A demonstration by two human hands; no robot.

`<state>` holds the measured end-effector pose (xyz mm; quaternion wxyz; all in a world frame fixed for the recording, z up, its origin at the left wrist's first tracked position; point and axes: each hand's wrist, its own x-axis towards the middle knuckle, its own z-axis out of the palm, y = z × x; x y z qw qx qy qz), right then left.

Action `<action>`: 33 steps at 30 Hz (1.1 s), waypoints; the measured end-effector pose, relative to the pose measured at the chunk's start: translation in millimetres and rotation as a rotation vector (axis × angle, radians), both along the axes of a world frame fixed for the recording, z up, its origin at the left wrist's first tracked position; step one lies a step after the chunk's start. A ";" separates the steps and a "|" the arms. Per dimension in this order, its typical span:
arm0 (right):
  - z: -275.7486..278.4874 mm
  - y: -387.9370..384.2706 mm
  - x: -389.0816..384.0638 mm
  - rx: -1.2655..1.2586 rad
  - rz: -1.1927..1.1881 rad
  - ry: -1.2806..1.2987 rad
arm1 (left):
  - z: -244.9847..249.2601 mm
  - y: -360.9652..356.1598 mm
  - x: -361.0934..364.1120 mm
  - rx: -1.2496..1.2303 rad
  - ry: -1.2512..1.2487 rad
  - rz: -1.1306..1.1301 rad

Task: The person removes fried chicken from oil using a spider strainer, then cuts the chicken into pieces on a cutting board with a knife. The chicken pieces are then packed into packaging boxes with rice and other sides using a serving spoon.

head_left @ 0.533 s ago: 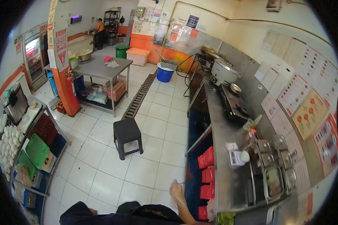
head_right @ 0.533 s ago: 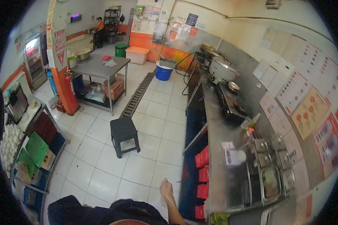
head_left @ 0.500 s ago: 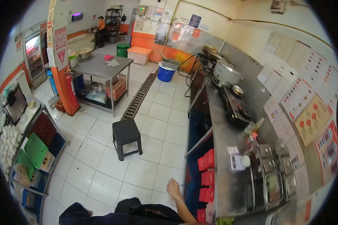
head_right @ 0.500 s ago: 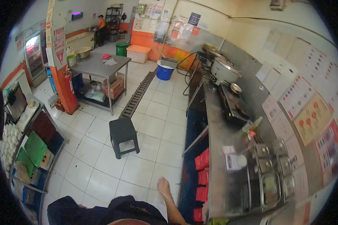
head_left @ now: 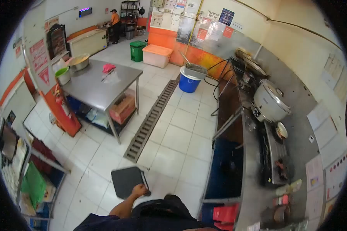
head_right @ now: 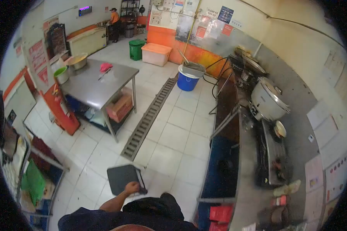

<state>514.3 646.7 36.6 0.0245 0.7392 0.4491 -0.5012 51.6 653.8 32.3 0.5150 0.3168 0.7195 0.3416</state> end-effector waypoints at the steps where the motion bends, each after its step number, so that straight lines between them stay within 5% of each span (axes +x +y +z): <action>1: -1.2 37.9 -7.1 -0.004 -0.016 0.004 | 11.2 73.7 4.7 0.072 0.082 -0.102; 4: -3.8 133.4 -18.7 -0.021 -0.020 0.010 | 25.4 266.8 4.4 0.408 0.031 -0.239; 7: -4.1 238.2 -25.2 -0.049 0.003 0.003 | 16.9 397.6 -6.3 0.331 0.018 -0.103; 13: -25.6 544.6 -79.4 0.139 0.158 0.062 | -23.0 479.4 -100.2 0.138 -0.074 0.259; 14: -46.2 612.9 -105.1 0.225 0.069 0.212 | 11.8 482.1 -117.6 0.045 0.236 0.197; 15: -71.8 678.2 -130.3 0.308 -0.062 0.439 | -5.7 492.1 -139.8 -0.105 0.203 0.208; 16: -11.9 729.0 -184.5 0.221 -0.462 1.159 | -33.3 478.9 -163.5 -0.264 0.165 0.218; 17: -0.2 795.9 -221.2 0.330 -0.090 0.673 | -87.4 461.9 -183.6 -0.365 0.585 -0.094; 18: -1.8 847.4 -254.4 0.410 0.270 0.182 | -113.3 447.4 -194.8 -0.519 0.512 -0.029; 19: 21.7 878.9 -300.1 0.372 0.165 0.245 | -136.9 435.1 -206.3 -0.676 0.445 0.032; 20: 61.8 909.9 -347.9 0.351 0.051 0.310 | -174.4 418.7 -226.2 -0.568 0.650 -0.291; 22: 98.6 969.3 -413.6 0.271 0.034 0.366 | -137.4 450.8 -272.9 -0.353 0.598 -0.620; 25: 132.4 1047.7 -462.9 0.341 0.019 0.465 | -80.8 611.2 -323.1 0.317 0.729 -0.866; 26: 150.3 1075.4 -479.3 0.406 0.018 0.517 | -69.8 690.5 -340.2 0.205 0.620 -0.687; 27: 157.2 1099.9 -495.8 0.436 -0.083 0.597 | -59.0 783.2 -355.5 0.009 0.254 -0.205; 28: 161.4 1128.7 -512.5 0.473 -0.192 0.684 | -37.6 869.4 -371.3 0.026 -0.010 0.165; 29: 168.0 1163.3 -530.1 0.510 -0.240 0.650 | -32.6 947.3 -392.6 0.142 -0.099 0.299; 30: 168.6 1200.7 -545.1 0.545 -0.291 0.610 | 57.9 1029.8 -398.2 0.165 -0.001 0.246; 33: 108.2 1303.7 -578.9 0.638 -0.383 0.502 | 39.0 1186.9 -478.5 0.354 0.155 0.018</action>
